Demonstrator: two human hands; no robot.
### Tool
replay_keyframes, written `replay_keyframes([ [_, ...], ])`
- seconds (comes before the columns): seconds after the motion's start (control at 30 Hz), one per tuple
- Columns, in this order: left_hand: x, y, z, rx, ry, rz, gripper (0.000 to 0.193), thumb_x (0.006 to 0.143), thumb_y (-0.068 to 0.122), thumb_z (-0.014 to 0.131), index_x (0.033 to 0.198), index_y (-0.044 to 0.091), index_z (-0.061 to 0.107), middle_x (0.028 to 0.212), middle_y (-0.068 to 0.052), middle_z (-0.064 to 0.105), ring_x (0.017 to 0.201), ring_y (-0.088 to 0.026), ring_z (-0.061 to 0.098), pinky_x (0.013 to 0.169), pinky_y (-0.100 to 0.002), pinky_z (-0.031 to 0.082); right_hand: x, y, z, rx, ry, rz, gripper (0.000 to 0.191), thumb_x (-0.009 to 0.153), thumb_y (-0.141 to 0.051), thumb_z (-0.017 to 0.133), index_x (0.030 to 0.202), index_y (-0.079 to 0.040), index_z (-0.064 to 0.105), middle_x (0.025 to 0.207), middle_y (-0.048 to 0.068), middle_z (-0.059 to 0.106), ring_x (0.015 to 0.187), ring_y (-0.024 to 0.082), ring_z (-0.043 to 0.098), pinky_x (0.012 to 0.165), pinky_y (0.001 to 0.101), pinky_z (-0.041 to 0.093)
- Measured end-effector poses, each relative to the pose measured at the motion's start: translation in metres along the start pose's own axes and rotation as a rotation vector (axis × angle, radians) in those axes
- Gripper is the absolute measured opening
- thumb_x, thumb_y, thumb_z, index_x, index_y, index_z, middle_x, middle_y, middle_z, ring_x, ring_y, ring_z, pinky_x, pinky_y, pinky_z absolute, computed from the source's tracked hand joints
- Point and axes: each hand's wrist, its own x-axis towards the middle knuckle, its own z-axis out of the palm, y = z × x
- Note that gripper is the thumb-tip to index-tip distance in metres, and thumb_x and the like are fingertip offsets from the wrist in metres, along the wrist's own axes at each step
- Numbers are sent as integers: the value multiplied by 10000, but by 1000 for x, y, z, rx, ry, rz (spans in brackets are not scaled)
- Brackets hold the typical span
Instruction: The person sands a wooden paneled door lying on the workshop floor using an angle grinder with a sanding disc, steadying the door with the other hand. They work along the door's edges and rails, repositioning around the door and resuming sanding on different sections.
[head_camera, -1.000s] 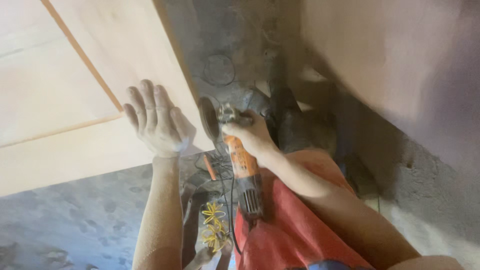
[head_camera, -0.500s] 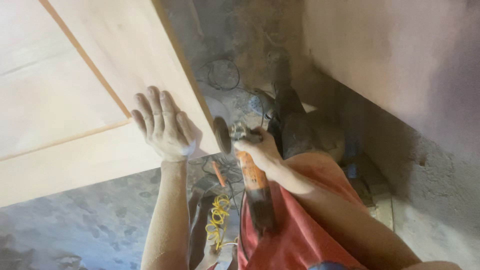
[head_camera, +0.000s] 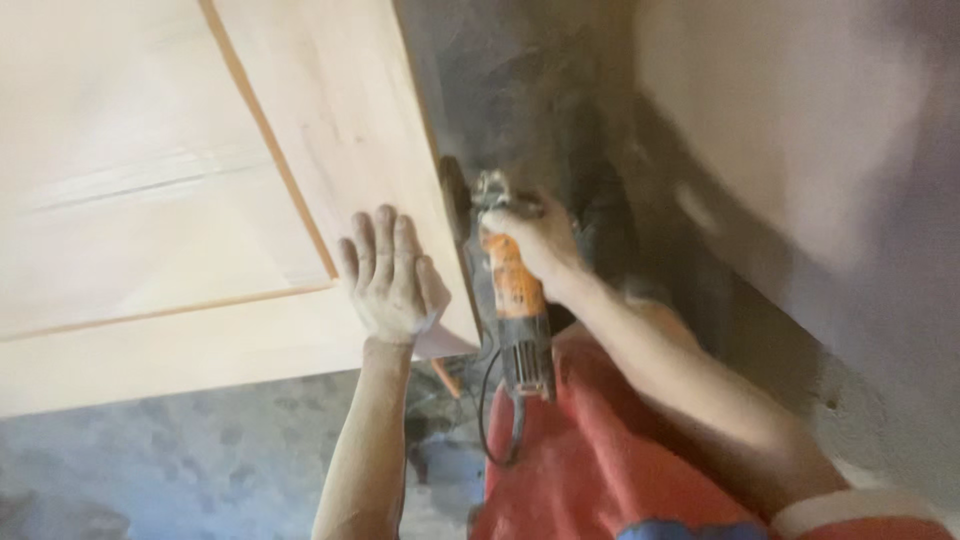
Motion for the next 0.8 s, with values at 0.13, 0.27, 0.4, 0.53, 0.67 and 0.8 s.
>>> replay_keyframes([
  [0.13, 61, -14, 7, 26, 2, -10, 539, 1094, 198, 419, 1594, 0, 379, 1675, -162, 340, 1596, -350, 204, 1331, -483, 38, 32, -50, 15, 11, 20, 1, 647, 743, -91, 769, 1313, -55, 465, 862, 149, 689, 622, 230, 693, 509, 404, 602],
  [0.27, 124, -37, 22, -53, 65, 8, 543, 1096, 177, 405, 1598, -21, 347, 1679, -183, 334, 1603, -344, 195, 1334, -486, 49, 54, -102, 40, -23, -21, -40, 619, 790, -109, 770, 1324, 27, 489, 866, 172, 696, 663, 236, 706, 549, 396, 640],
  [0.4, 133, -41, 20, -27, 72, -28, 525, 1086, 171, 419, 1566, -41, 404, 1645, -201, 386, 1587, -361, 240, 1326, -498, 71, 74, -165, 67, -71, -25, -90, 599, 778, -137, 767, 1283, -15, 470, 874, 149, 694, 666, 224, 712, 534, 396, 641],
  [0.53, 129, -38, 12, -24, 82, -16, 520, 1064, 165, 439, 1529, -64, 468, 1610, -216, 427, 1560, -375, 274, 1314, -494, 83, 95, -209, 86, -117, -53, -179, 515, 793, -188, 765, 1188, 6, 497, 847, 146, 692, 606, 221, 712, 494, 396, 645],
  [0.67, 137, -37, 11, -14, 67, -21, 518, 1061, 150, 425, 1533, -57, 476, 1625, -207, 418, 1568, -353, 260, 1324, -489, 76, 81, -222, 85, -192, -67, -100, 479, 864, -275, 772, 1148, 73, 606, 828, 150, 699, 570, 204, 691, 468, 359, 597],
  [0.8, 141, -34, 11, -57, 119, 13, 528, 1063, 172, 404, 1543, -45, 447, 1637, -190, 386, 1586, -318, 223, 1331, -468, 43, 47, -177, 66, -85, -119, -127, 478, 802, -191, 789, 1137, 45, 541, 839, 153, 690, 594, 206, 685, 508, 378, 625],
])
